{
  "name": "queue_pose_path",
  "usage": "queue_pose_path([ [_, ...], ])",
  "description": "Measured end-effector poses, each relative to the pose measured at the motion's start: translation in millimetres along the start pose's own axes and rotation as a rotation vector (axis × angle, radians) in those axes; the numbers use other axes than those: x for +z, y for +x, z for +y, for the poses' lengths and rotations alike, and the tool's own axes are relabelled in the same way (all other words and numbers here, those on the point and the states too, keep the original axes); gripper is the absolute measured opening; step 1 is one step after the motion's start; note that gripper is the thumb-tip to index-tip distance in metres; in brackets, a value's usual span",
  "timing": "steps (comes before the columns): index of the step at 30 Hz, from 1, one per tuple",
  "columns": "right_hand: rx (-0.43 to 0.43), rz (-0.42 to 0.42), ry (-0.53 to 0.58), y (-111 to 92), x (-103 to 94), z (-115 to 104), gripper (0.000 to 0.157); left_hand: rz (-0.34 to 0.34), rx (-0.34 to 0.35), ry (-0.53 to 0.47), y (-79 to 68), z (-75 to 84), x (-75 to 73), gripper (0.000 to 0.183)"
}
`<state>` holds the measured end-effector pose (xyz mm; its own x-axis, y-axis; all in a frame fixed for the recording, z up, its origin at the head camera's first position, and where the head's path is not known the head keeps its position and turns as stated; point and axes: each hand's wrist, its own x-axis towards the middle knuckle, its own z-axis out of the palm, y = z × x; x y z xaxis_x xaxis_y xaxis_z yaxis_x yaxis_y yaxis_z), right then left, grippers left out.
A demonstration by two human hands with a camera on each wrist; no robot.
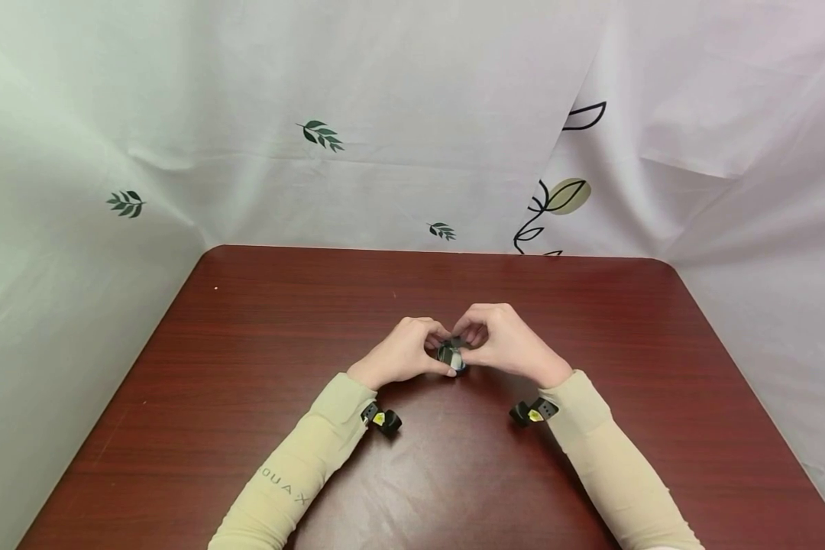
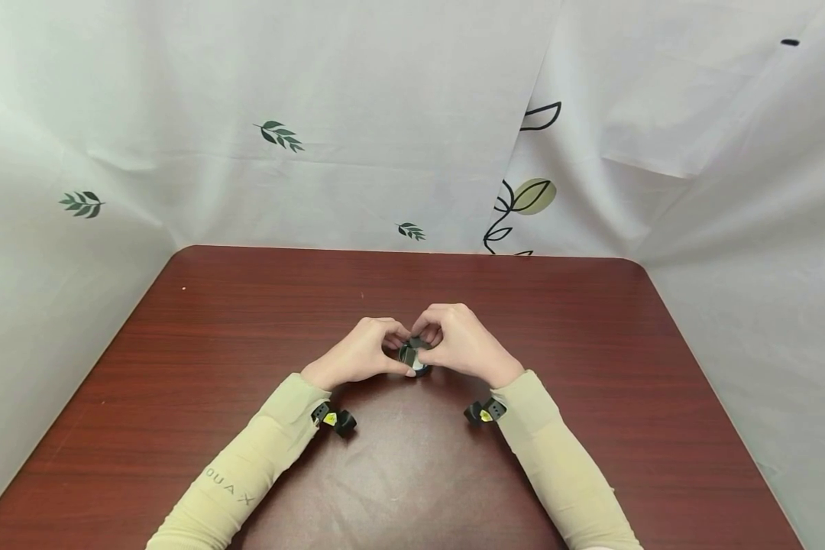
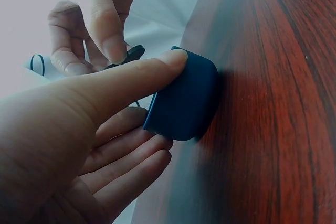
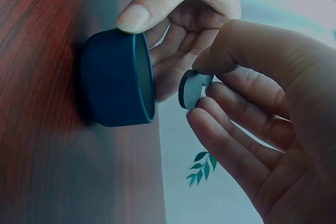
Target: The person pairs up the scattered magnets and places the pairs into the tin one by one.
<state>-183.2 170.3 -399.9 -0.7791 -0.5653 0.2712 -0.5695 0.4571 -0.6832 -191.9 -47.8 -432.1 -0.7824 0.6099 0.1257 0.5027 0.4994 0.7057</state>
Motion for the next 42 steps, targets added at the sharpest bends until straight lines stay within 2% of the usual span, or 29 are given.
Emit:
queue_pose_path([
  [12, 0.014, -0.003, -0.002, -1.3, 4.7, 2.9, 0.027, 0.002, -0.021, -0.032, -0.4, 1.1, 0.1, 0.054],
  [20, -0.004, -0.015, -0.008, -1.4, 10.1, 6.1, 0.026, 0.001, -0.026, -0.01, -0.6, 2.0, -0.6, 0.053],
  [42, 0.016, -0.055, -0.066, 0.0, 15.6, 9.3, 0.023, -0.009, -0.027, 0.009, -0.9, 1.5, -2.1, 0.052],
])
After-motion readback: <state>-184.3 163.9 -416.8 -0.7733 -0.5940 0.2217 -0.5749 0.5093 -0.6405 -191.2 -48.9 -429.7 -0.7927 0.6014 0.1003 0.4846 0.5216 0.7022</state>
